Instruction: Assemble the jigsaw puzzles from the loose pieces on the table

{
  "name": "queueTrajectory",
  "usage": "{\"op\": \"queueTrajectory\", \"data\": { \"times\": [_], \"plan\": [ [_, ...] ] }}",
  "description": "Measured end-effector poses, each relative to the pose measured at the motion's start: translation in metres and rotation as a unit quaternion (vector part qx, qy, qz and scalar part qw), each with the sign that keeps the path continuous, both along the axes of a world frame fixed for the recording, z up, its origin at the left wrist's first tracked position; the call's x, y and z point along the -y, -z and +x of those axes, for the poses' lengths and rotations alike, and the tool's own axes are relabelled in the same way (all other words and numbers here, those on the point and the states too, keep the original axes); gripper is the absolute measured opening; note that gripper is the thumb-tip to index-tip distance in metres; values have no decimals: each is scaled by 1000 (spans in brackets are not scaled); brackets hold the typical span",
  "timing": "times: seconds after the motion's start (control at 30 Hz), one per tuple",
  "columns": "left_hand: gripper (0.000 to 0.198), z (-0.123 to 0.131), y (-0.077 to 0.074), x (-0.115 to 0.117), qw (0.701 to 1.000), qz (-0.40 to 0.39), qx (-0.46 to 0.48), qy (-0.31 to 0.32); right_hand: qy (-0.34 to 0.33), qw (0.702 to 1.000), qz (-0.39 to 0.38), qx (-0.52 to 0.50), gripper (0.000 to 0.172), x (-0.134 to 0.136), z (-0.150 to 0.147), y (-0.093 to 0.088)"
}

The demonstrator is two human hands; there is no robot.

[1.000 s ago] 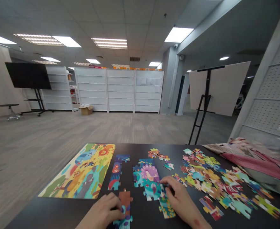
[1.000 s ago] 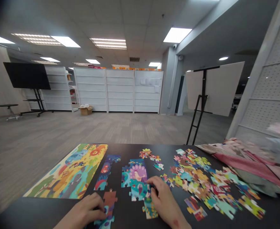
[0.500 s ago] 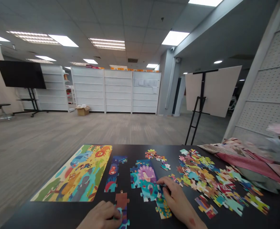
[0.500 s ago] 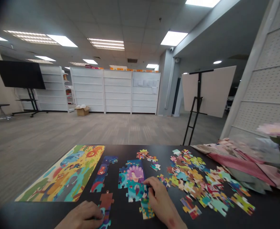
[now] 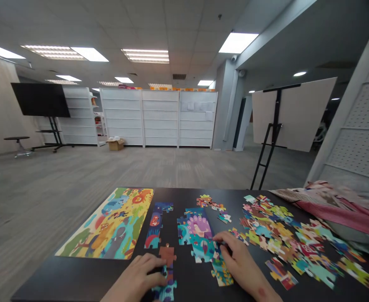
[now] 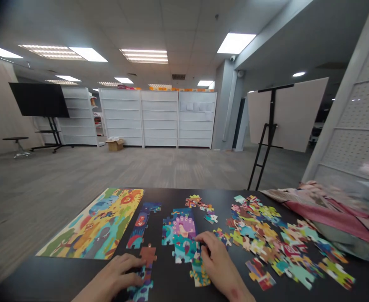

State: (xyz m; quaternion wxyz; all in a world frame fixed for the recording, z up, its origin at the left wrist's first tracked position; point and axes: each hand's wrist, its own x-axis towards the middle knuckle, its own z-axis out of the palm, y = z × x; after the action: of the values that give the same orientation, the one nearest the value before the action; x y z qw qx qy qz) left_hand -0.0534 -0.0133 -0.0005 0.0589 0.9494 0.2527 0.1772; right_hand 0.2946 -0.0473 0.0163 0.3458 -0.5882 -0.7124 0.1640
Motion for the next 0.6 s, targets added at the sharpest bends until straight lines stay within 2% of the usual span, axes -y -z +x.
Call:
{"op": "queueTrajectory", "data": {
  "times": [0.13,0.27,0.6],
  "plan": [
    [24,-6,13,-12,998,-8,13,59,-4,1000,7,-1,27,1,-2,-4],
    [28,-7,18,-15,996,-47,31,70,0,1000,2,1,27,1,-2,-4],
    [42,2,-1,2,990,-133,51,-5,0,1000,-3,13,27,0,-1,-2]
  ]
}}
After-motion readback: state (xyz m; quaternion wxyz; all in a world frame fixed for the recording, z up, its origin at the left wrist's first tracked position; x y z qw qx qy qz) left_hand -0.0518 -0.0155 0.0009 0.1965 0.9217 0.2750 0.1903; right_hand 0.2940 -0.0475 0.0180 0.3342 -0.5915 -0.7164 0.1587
